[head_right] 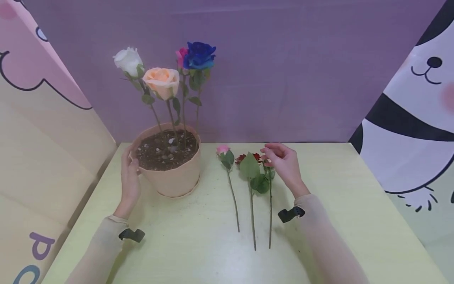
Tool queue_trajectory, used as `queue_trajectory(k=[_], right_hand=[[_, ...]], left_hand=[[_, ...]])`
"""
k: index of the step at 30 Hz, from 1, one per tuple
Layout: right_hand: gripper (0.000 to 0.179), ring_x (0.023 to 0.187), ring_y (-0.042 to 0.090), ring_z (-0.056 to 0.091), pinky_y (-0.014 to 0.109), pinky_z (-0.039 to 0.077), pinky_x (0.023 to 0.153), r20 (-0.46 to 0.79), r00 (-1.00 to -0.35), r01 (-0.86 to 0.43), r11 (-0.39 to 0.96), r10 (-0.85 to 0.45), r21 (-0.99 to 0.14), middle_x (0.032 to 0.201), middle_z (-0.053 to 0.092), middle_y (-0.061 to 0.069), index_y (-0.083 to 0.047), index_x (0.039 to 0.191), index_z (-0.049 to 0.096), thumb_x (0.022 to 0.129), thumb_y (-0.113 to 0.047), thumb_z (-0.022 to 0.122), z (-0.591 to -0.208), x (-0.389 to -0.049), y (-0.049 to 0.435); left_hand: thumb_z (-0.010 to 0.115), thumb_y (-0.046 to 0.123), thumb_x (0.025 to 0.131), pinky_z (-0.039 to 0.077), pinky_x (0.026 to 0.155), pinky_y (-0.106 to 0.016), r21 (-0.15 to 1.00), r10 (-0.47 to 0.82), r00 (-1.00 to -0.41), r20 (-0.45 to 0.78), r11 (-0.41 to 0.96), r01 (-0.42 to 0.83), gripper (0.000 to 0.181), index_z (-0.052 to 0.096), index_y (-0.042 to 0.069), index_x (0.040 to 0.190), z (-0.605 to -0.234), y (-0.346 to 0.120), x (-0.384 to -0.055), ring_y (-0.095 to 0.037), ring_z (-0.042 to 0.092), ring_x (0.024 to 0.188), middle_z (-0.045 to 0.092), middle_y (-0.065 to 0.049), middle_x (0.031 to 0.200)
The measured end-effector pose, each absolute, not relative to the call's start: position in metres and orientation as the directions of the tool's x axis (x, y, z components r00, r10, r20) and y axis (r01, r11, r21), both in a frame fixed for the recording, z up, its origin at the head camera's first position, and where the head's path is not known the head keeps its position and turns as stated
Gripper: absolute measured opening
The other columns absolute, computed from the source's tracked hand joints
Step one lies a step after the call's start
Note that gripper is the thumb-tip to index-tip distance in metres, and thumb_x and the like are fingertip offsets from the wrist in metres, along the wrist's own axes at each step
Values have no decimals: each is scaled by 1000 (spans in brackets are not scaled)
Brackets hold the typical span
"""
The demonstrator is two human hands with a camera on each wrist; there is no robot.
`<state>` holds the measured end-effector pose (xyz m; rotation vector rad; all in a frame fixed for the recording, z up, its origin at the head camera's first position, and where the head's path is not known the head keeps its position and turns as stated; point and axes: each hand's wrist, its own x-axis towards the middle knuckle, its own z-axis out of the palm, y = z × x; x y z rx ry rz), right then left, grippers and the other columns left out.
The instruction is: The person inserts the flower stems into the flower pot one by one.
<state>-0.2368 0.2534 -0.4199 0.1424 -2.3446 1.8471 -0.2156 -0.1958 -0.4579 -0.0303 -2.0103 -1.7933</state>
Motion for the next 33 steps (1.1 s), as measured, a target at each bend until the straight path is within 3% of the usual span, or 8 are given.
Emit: queue_trajectory(k=[3, 8, 13, 18, 21, 24, 33], right_hand=[[41, 97, 4, 76, 28, 63, 80, 145, -989, -133, 269, 23, -954, 109, 77, -16, -1, 137, 64, 107, -29, 65, -431, -231, 263], [45, 98, 6, 76, 30, 64, 82, 72, -997, -61, 310, 23, -949, 109, 75, -19, 1, 140, 61, 107, -29, 65, -450, -222, 276], [50, 98, 5, 76, 30, 64, 80, 14, -999, -3, 308, 33, -951, 107, 77, -15, 7, 143, 58, 106, -25, 67, -467, -215, 285], [53, 99, 4, 75, 31, 64, 82, -42, -999, 51, 313, 34, -948, 120, 77, 5, 9, 146, 54, 106, -23, 67, -479, -207, 289], [53, 99, 4, 73, 33, 64, 84, -74, -997, 76, 331, 19, -941, 134, 69, 24, 10, 147, 53, 106, -21, 66, -484, -203, 290], [52, 97, 2, 71, 33, 64, 84, -98, -995, 95, 338, 8, -936, 141, 62, 33, 10, 147, 52, 106, -18, 65, -490, -201, 290], [51, 92, 1, 69, 31, 64, 80, -149, -989, 143, 321, 7, -936, 132, 68, 23, 12, 147, 51, 105, -13, 64, -501, -200, 290]], left_hand=[[34, 16, 109, 35, 106, -32, 941, -279, -902, 329, 172, 291, 56, 34, 20, 165, -458, -195, -216, -25, 43, 136, 39, -8, 166], [35, 17, 109, 35, 103, -33, 943, -279, -904, 324, 172, 284, 56, 34, 20, 165, -458, -194, -215, -24, 46, 127, 44, -15, 157], [34, 18, 110, 35, 106, -35, 940, -268, -906, 327, 187, 284, 55, 33, 21, 165, -458, -195, -216, -26, 43, 134, 41, -12, 162], [34, 19, 111, 34, 110, -40, 939, -260, -908, 329, 194, 285, 55, 32, 21, 166, -459, -197, -216, -29, 42, 140, 39, -10, 165], [34, 19, 111, 34, 112, -42, 938, -257, -908, 332, 193, 289, 56, 32, 21, 166, -459, -197, -216, -29, 41, 140, 38, -9, 166], [34, 20, 110, 34, 113, -43, 937, -254, -908, 334, 190, 292, 56, 32, 20, 166, -459, -197, -216, -29, 41, 141, 37, -8, 167], [34, 18, 110, 34, 108, -37, 938, -253, -908, 335, 185, 295, 56, 33, 20, 166, -457, -197, -214, -27, 42, 138, 39, -8, 165]])
